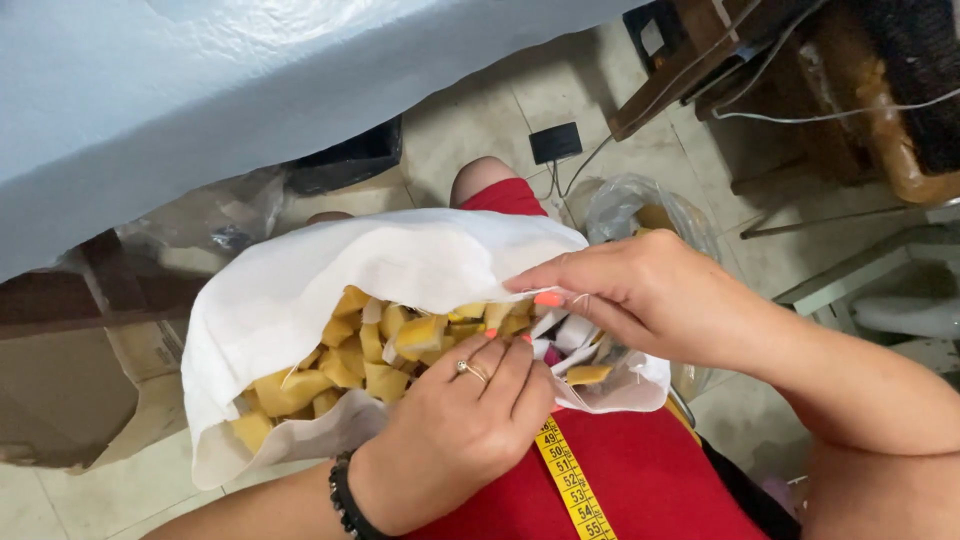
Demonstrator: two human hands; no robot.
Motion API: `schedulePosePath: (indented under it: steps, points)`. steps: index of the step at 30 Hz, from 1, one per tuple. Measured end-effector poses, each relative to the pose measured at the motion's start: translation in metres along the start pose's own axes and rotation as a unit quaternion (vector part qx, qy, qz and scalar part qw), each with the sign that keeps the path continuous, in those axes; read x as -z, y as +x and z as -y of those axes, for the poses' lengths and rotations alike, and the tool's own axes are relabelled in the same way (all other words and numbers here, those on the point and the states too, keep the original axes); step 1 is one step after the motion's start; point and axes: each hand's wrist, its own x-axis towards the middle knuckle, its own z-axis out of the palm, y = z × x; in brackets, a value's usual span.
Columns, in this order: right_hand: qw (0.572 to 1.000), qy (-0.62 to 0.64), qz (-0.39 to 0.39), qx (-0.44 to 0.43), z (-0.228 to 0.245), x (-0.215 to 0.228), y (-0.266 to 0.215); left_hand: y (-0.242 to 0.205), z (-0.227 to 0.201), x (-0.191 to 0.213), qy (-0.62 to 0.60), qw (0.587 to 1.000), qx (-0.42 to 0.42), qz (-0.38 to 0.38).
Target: Stuffing a pillowcase with fabric scraps and pinning the opening closed to prepare for sewing.
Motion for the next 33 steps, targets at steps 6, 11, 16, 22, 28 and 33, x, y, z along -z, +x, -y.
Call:
schedulePosePath:
  steps: [6, 11, 16, 22, 28, 33]
  points:
    - [0.992, -0.060, -0.083, 0.068, -0.003, 0.006, -0.005, 0.016, -0.001, 0.003, -0.011, 0.998, 0.040, 0.050]
    - [0.992, -0.088, 0.004, 0.093, -0.017, -0.003, -0.016, 0.025, 0.003, 0.013, 0.135, 0.987, -0.010, -0.091]
    - [0.995, -0.048, -0.001, 0.088, -0.011, 0.000, -0.026, 0.021, 0.020, -0.002, -0.061, 0.997, 0.029, -0.024]
    - [0.983, -0.009, -0.141, -0.113, -0.100, -0.047, -0.094, 0.012, 0.037, -0.005, -0.062, 0.997, 0.041, 0.038]
    - [0.961, 0.241, 0.044, -0.129, -0.128, -0.158, -0.139, 0.012, 0.045, -0.007, -0.118, 0.988, 0.058, 0.082]
    - [0.929, 0.295, -0.055, -0.219, -0.143, -0.181, -0.167, 0.015, 0.045, -0.006, -0.135, 0.984, 0.070, 0.089]
